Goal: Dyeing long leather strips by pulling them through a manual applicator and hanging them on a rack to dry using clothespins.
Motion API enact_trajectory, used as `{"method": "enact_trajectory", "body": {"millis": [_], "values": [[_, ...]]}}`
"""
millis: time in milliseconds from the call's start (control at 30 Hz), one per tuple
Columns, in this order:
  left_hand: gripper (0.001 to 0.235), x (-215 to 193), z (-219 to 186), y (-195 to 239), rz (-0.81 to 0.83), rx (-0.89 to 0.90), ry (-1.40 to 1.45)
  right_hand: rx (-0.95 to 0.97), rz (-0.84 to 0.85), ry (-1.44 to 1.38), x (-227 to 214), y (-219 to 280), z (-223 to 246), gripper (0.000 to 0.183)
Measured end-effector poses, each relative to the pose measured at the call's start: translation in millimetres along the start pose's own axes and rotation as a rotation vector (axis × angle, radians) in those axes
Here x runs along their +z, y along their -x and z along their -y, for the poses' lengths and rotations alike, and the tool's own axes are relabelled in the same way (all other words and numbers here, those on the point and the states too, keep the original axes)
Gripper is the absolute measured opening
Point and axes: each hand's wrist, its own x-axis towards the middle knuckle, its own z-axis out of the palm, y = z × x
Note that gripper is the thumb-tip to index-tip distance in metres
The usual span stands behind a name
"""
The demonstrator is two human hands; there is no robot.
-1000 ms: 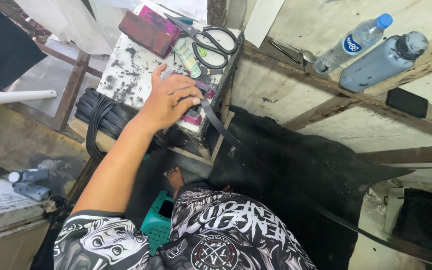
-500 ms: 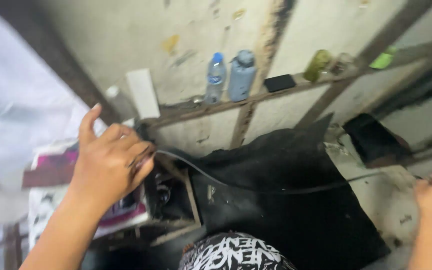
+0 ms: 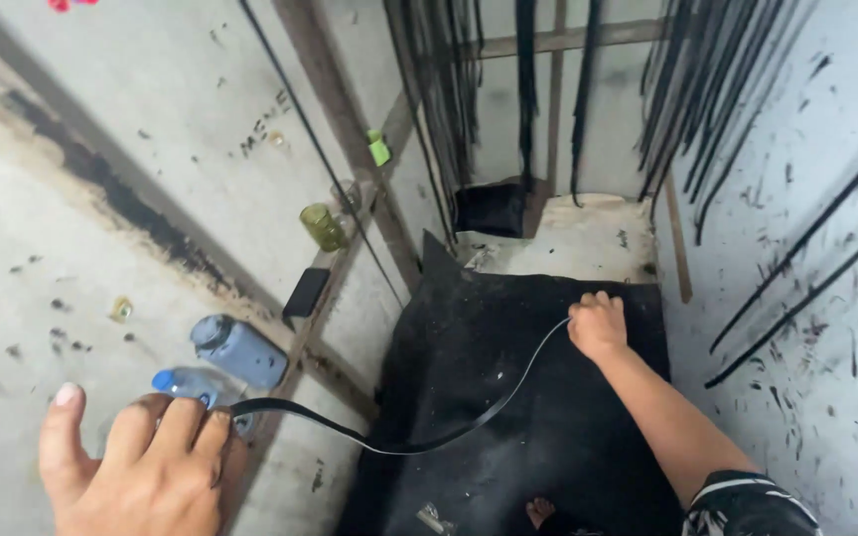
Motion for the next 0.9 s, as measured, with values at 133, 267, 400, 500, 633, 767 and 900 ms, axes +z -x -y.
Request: {"method": "enact_trajectory", "body": {"millis": [133, 267, 400, 500, 633, 767, 900], "values": [[0.034, -8, -35, -65, -0.134, 0.146, -0.065, 0.069, 0.239, 0.018, 29, 18, -12, 0.025], [0.03, 9, -73, -119, -0.139, 0.196, -0.016, 0.112, 0.322, -0.018, 42, 8, -33, 0.025], [0.028, 27, -120, -186, -0.225, 0.241, 0.038, 0.198, 0.515, -0.133, 20, -26, -63, 0.03], [0.026, 40, -162, -243, -0.224, 0.297, 0.095, 0.252, 0.368, -0.337, -1, -80, -96, 0.026], [0.017, 68, -226, -313, -0.195, 0.431, 0.201, 0.236, -0.057, -0.811, -52, -152, -135, 0.026], [0.014, 109, -293, -367, -0.17, 0.5, 0.242, 0.149, -0.212, -1.18, -152, -176, -143, 0.027], [0.012, 116, -333, -407, -0.166, 0.571, 0.305, -0.295, -0.458, -1.265, -216, -178, -138, 0.016]]}}
